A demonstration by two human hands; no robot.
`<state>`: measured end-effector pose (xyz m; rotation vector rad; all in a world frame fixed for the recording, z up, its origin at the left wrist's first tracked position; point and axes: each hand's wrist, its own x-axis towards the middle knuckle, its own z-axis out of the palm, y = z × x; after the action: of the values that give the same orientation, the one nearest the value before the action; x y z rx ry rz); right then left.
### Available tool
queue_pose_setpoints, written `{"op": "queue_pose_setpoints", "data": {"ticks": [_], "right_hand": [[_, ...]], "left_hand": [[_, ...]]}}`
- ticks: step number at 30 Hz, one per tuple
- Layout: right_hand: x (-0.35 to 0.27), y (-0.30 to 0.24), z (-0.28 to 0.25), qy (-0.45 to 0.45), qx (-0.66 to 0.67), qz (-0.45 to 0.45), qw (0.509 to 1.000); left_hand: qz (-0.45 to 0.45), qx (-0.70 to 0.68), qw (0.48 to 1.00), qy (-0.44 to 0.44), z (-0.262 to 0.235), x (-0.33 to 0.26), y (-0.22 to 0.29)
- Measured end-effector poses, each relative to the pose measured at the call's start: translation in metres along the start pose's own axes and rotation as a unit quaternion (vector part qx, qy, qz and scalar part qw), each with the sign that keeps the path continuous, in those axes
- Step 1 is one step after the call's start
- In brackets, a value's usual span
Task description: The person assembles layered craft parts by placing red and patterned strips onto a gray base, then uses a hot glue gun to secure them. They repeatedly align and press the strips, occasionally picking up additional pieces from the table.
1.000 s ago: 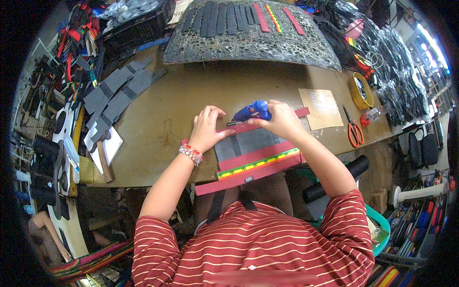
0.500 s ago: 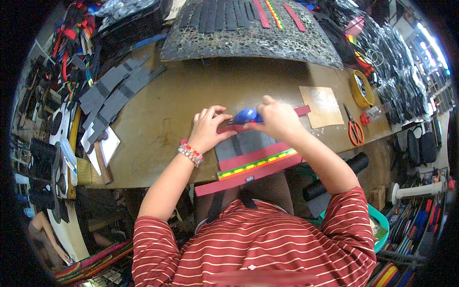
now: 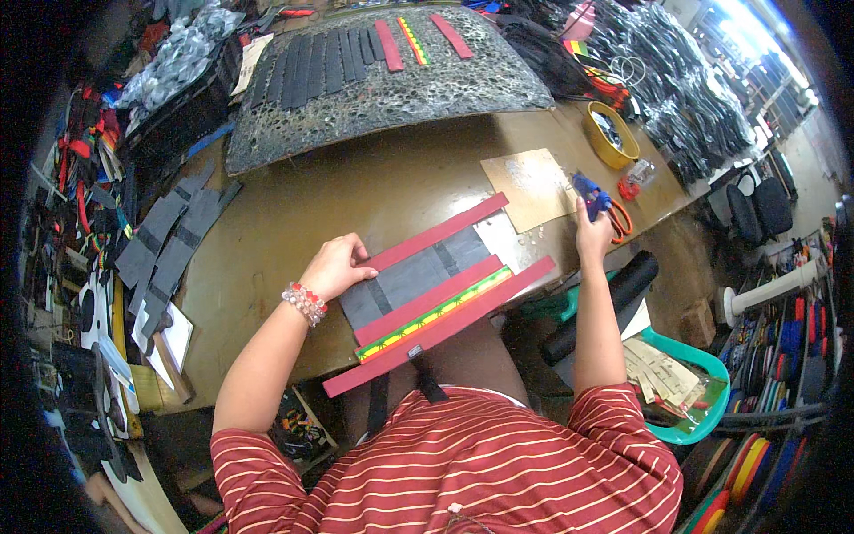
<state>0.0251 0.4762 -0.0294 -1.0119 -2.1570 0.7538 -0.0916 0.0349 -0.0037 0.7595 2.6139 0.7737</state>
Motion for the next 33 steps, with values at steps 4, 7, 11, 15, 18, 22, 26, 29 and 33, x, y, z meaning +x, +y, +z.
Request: {"op": "queue_pose_setpoints", "data": {"ticks": [4, 7, 11, 15, 18, 22, 26, 29, 33], "right_hand": [[-0.006, 0.016, 0.003, -0.021, -0.128, 0.019, 0.991], [-0.031, 0.007, -0.008, 0.073, -0.124, -0.001, 0.99], [-0.069, -0.017, -0.022, 0.167, 0.032, -0.17, 0.971], [-0.087, -0.06, -0.021, 0.102, 0.04, -0.223, 0.969], [-0.086, -0.102, -0.01, 0.039, 0.059, -0.275, 0.959], [-0.059, -0.164, 0.021, -0.028, 0.118, -0.355, 0.927], [-0.003, -0.242, 0.085, 0.011, 0.039, -0.481, 0.876], [0.038, -0.296, 0.134, -0.045, -0.07, -0.469, 0.879], [0.051, -0.335, 0.174, -0.122, -0.166, -0.373, 0.905]], "left_hand": [[-0.023, -0.026, 0.999, 0.005, -0.001, 0.0, 0.003], [-0.036, -0.023, 0.999, -0.003, -0.002, -0.002, 0.01], [-0.011, 0.077, 0.995, 0.056, 0.005, -0.013, 0.023], [0.026, 0.155, 0.98, 0.126, 0.017, -0.026, 0.029], [0.035, 0.182, 0.968, 0.169, 0.029, -0.032, 0.032], [0.068, 0.284, 0.938, 0.186, 0.045, -0.037, 0.034], [0.117, 0.239, 0.936, 0.229, 0.044, -0.042, 0.028], [0.108, 0.203, 0.935, 0.269, 0.036, -0.043, 0.021], [0.115, 0.253, 0.935, 0.221, 0.041, -0.045, 0.022]]}}
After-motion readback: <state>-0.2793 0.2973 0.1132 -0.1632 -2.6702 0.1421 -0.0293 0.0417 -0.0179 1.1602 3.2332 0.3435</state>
